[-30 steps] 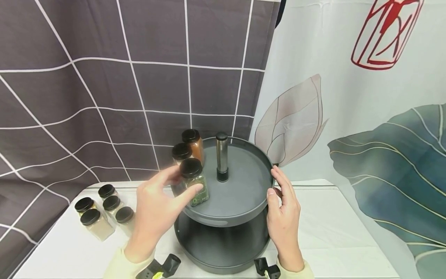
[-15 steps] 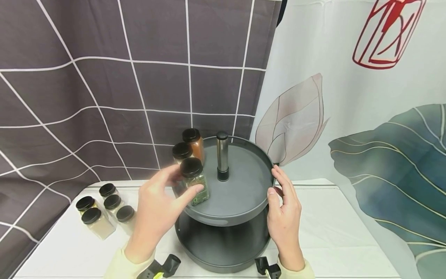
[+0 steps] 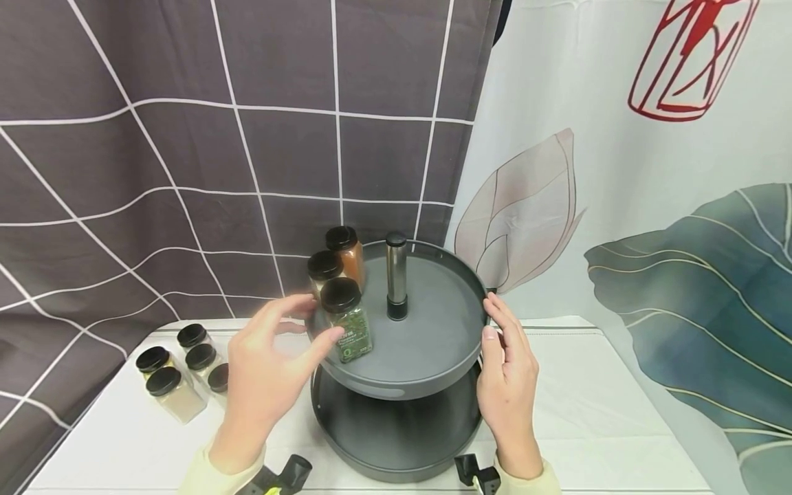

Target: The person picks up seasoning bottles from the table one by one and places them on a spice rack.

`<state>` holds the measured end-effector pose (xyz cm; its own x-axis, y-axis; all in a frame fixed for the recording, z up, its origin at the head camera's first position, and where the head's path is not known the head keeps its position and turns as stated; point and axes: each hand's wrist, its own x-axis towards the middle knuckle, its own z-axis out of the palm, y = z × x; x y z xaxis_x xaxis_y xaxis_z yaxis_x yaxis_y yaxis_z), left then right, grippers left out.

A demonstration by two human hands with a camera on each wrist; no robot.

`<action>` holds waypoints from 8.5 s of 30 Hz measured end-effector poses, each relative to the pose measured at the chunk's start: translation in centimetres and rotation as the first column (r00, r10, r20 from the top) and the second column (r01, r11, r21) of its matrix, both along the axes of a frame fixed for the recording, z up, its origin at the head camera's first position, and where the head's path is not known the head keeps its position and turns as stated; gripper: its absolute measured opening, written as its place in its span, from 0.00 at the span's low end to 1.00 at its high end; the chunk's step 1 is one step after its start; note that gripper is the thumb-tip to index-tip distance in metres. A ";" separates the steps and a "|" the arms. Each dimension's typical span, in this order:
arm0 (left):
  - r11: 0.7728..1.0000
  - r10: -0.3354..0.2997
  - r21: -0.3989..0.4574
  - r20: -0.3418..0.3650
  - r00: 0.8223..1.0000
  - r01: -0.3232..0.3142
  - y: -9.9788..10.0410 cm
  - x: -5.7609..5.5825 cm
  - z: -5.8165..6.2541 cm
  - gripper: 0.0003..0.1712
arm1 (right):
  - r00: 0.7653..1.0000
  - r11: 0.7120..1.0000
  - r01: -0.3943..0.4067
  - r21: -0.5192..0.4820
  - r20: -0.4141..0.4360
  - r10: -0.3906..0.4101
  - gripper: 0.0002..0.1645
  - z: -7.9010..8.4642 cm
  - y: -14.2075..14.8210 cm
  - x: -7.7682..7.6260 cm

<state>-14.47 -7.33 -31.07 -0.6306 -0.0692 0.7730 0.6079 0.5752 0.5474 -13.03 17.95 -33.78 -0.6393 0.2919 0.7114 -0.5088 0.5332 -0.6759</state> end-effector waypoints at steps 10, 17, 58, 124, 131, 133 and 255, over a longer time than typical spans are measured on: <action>0.997 0.076 0.024 -0.023 0.997 -0.075 -2.5 -0.1 -1.2 0.25 | 0.999 0.999 -0.037 -0.035 0.025 0.037 0.17 0.7 -0.3 0.6; 0.986 0.161 0.036 -0.010 0.987 -0.160 -4.6 -0.5 -1.9 0.21 | 0.998 0.997 -0.057 -0.055 0.038 0.059 0.17 0.8 -0.2 0.7; 0.907 0.412 -0.153 0.525 0.745 -0.393 -10.1 -0.1 -8.1 0.33 | 0.997 0.997 -0.071 -0.027 0.027 0.071 0.18 -1.7 1.7 -0.6; 0.933 0.359 -0.306 0.733 0.577 -0.191 -13.1 -0.5 -10.4 0.49 | 1.000 1.000 -0.017 -0.020 -0.005 0.017 0.11 -1.6 1.8 -0.7; 0.934 0.356 -0.307 0.744 0.566 -0.184 -13.4 -0.6 -10.8 0.49 | 1.000 0.999 -0.026 -0.024 -0.006 0.026 0.11 -1.5 1.7 -0.6; 0.934 0.356 -0.308 0.743 0.567 -0.182 -13.5 -0.6 -10.9 0.48 | 1.000 0.999 -0.030 -0.025 -0.009 0.030 0.10 -1.5 1.7 -0.6; 0.931 0.341 -0.073 0.527 0.778 -0.359 -9.7 4.5 -1.6 0.31 | 0.993 0.995 -0.098 -0.006 -0.063 0.097 0.12 1.1 0.2 1.2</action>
<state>-9.95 -17.00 -32.67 -0.8644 -0.3820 0.3269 -0.0155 0.6700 0.7422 -11.80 18.12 -32.73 -0.6190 0.2370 0.7488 -0.5997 0.4730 -0.6455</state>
